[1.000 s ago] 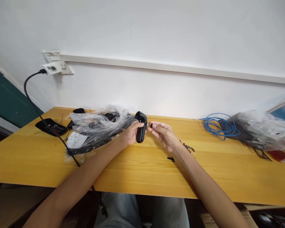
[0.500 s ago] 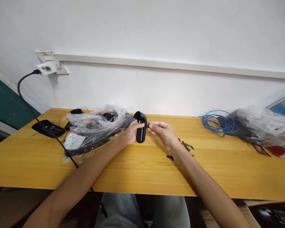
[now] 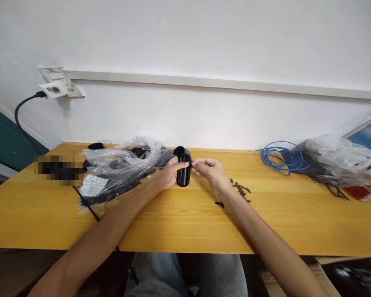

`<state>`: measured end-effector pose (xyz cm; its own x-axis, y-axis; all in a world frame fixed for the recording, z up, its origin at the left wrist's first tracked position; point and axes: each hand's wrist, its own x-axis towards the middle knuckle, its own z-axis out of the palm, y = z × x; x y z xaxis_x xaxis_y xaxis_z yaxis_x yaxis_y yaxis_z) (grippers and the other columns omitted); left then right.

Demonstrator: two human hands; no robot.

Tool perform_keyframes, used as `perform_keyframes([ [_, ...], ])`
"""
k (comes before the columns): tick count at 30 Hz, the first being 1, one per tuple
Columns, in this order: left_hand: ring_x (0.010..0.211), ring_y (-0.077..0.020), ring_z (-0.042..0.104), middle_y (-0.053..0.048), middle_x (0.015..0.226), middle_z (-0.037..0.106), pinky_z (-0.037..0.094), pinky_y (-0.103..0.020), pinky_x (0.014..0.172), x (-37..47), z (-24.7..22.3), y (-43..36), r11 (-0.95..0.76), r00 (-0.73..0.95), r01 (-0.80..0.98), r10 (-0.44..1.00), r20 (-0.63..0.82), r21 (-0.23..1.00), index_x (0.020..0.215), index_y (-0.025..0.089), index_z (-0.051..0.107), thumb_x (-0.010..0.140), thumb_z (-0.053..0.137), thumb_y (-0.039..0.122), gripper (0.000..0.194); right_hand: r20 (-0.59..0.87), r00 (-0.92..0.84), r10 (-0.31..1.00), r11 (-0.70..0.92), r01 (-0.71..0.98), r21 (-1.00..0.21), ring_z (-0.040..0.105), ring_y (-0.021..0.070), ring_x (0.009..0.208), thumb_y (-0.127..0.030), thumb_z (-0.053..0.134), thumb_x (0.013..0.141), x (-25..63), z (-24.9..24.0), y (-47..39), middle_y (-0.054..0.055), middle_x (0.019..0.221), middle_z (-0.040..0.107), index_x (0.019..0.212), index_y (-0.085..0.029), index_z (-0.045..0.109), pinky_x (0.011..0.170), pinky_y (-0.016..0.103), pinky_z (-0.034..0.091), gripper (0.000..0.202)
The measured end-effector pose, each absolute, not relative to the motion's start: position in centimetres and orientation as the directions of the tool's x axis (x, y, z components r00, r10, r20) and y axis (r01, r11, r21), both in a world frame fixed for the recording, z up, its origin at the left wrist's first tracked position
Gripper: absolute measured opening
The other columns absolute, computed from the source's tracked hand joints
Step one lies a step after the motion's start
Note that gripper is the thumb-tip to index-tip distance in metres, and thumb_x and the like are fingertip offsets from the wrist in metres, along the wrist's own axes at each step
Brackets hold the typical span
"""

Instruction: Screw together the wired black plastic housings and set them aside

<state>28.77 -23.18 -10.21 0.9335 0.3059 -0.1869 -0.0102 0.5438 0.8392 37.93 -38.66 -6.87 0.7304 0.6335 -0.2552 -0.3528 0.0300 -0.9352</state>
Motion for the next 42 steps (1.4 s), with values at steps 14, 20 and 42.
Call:
perform_keyframes([
  [14, 0.134, -0.0334, 0.067, -0.012, 0.136, 0.071, 0.059, -0.045, 0.107, 28.1, -10.2, -21.6, 0.428, 0.994, 0.037, 0.081, -0.079, 0.903, 0.14, 0.026, 0.06, 0.084, 0.093, 0.043, 0.067, -0.287, 0.53, 0.798, 0.038, -0.52, -0.853, 0.082, 0.0141, 0.085, -0.031, 0.104, 0.069, 38.3, -7.7, -39.3, 0.0, 0.107, 0.079, 0.137, -0.03, 0.071, 0.071, 0.02, 0.068, 0.075],
  [20, 0.151, -0.036, 0.058, -0.015, 0.155, 0.062, 0.062, -0.05, 0.109, 28.3, -10.7, -20.3, 0.229, 0.999, -0.021, 0.036, 0.014, 0.973, 0.15, 0.029, 0.051, 0.091, 0.089, 0.044, 0.072, -0.167, 0.449, 0.878, 0.083, -0.485, -0.871, 0.081, 0.0109, 0.086, -0.034, 0.099, 0.079, 38.4, -8.5, -39.4, 0.002, 0.135, 0.073, 0.144, -0.035, 0.068, 0.076, 0.02, 0.071, 0.071],
  [42, 0.114, -0.0276, 0.077, -0.015, 0.129, 0.08, 0.062, -0.04, 0.103, 26.4, -7.2, -20.4, -0.733, 0.782, -0.371, 0.084, 0.617, 0.57, 0.14, 0.017, 0.07, 0.087, 0.083, 0.031, 0.057, 0.398, 0.468, 0.789, 0.263, 0.328, -0.908, 0.063, 0.0275, 0.147, -0.035, 0.095, 0.086, 40.7, -7.9, -41.8, 0.004, 0.172, 0.048, 0.157, -0.045, 0.051, 0.123, 0.052, 0.059, 0.083],
])
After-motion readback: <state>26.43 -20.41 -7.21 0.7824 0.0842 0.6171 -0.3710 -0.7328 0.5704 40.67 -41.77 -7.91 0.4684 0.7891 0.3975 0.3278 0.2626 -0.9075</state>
